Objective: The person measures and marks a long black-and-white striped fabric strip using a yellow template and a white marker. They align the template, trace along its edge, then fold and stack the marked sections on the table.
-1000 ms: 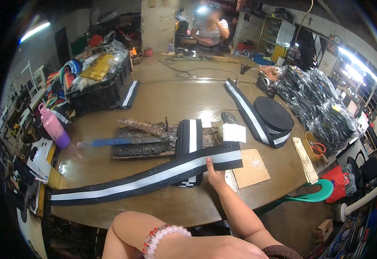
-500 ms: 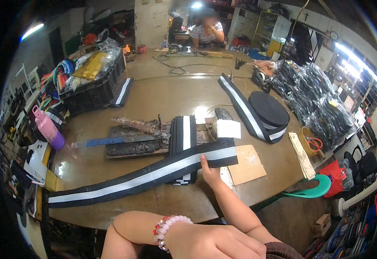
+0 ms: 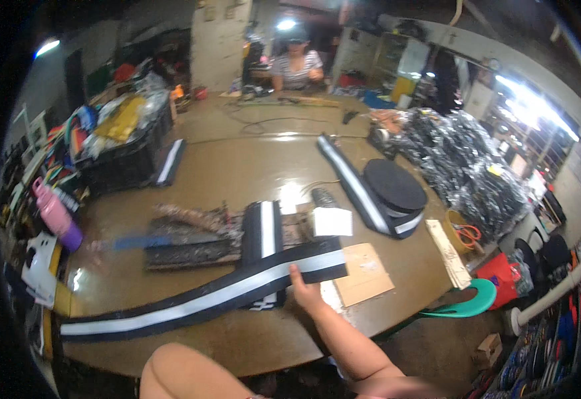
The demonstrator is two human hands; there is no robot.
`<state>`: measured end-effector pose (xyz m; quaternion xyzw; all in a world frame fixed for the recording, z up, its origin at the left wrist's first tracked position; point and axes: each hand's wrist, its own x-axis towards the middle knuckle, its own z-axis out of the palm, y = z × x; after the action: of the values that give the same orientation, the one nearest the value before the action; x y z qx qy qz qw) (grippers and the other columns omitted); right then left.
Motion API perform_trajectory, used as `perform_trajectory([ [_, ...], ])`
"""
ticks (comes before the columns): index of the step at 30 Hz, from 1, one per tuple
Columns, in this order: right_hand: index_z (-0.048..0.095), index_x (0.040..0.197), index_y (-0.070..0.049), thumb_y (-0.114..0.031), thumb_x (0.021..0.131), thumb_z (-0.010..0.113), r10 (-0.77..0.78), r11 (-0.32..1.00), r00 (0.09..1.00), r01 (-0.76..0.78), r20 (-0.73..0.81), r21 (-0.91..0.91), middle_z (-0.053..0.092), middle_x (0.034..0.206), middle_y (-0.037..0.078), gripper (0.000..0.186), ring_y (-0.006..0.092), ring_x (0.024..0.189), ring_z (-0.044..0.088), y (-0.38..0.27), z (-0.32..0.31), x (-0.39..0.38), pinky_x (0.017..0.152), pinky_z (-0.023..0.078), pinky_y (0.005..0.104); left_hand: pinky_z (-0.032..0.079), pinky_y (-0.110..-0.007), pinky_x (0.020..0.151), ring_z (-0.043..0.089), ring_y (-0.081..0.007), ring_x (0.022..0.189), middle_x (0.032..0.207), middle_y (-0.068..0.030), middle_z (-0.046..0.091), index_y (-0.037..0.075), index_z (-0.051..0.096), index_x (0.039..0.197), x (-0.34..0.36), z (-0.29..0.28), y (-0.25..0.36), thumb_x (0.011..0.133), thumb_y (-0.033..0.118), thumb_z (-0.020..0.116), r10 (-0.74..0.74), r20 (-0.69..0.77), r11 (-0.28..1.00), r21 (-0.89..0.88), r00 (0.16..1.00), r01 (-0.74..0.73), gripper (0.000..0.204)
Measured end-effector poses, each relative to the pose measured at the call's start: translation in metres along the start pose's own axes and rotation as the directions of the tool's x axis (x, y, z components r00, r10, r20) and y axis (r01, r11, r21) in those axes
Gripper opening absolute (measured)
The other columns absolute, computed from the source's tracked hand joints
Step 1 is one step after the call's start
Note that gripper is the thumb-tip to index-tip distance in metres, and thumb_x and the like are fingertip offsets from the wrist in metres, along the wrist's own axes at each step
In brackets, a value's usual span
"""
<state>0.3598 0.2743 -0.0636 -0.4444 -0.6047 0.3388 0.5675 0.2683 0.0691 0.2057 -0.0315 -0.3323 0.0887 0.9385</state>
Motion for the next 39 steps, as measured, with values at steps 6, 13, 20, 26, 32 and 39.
perform_trajectory([
  [6,0.057,0.111,0.005,-0.026,0.095,0.056,-0.095,0.995,0.993,0.094,0.065,0.018,0.062,0.109,0.017,0.035,0.0307,0.105,0.057,0.001,-0.001,0.0,0.094,0.042,0.038,0.018,-0.043,0.114,0.025,-0.0316,0.139,0.148,-0.0263,0.026,-0.005,0.0,0.147,-0.028,0.014,0.014,0.086,0.074,0.021,-0.106,-0.387,0.785,0.533,0.916,0.316,0.102],
  [13,0.052,0.12,0.006,-0.031,0.092,0.06,0.117,0.992,0.993,-0.117,0.007,0.039,0.057,0.121,0.019,0.046,0.0293,0.117,0.052,-0.006,0.002,-0.001,0.101,0.037,0.0381,0.051,-0.038,0.078,0.061,-0.0217,0.095,0.105,-0.0175,0.058,0.008,0.032,0.136,-0.046,0.016,0.079,0.101,0.044,0.033,0.246,0.231,0.709,0.62,0.941,-0.337,0.05],
  [20,0.055,0.111,0.006,-0.022,0.094,0.058,-0.144,0.989,0.989,0.146,-0.038,0.036,0.061,0.109,0.015,0.033,0.0255,0.103,0.057,-0.009,0.001,0.002,0.092,0.043,0.037,0.048,-0.038,0.074,0.058,-0.0247,0.093,0.11,-0.0193,0.053,0.01,0.033,0.13,-0.051,-0.014,0.04,0.096,0.037,0.045,0.209,0.518,0.179,0.814,0.83,-0.553,0.045],
  [26,0.054,0.113,0.007,-0.02,0.094,0.057,-0.001,1.0,1.0,0.001,-0.012,-0.017,0.059,0.113,0.015,0.033,0.026,0.105,0.056,-0.01,0.001,0.002,0.094,0.042,0.0368,0.047,-0.033,0.064,0.059,-0.0205,0.08,0.097,-0.0134,0.058,0.009,0.051,0.109,-0.047,0.001,0.045,0.093,0.027,0.054,0.156,0.596,0.017,0.796,0.788,-0.605,0.024],
  [32,0.053,0.115,0.007,-0.019,0.095,0.057,-0.184,0.983,0.981,0.185,-0.064,0.003,0.058,0.115,0.014,0.033,0.0245,0.107,0.054,-0.001,0.003,0.004,0.095,0.041,0.0362,0.041,-0.028,0.05,0.057,-0.0164,0.062,0.079,-0.0069,0.059,0.008,0.064,0.083,-0.07,0.007,0.046,0.09,0.019,0.06,0.144,0.669,-0.03,0.74,0.729,-0.672,0.014],
  [39,0.054,0.113,0.007,-0.022,0.094,0.058,-0.103,0.992,0.992,0.107,-0.068,0.062,0.059,0.113,0.013,0.035,0.0217,0.104,0.055,0.004,0.004,0.005,0.091,0.042,0.0331,0.031,-0.032,0.043,0.047,-0.0201,0.049,0.062,-0.0036,0.049,0.008,0.053,0.065,-0.088,-0.007,0.034,0.089,0.022,0.053,0.086,0.542,-0.522,0.739,0.836,-0.426,0.028],
])
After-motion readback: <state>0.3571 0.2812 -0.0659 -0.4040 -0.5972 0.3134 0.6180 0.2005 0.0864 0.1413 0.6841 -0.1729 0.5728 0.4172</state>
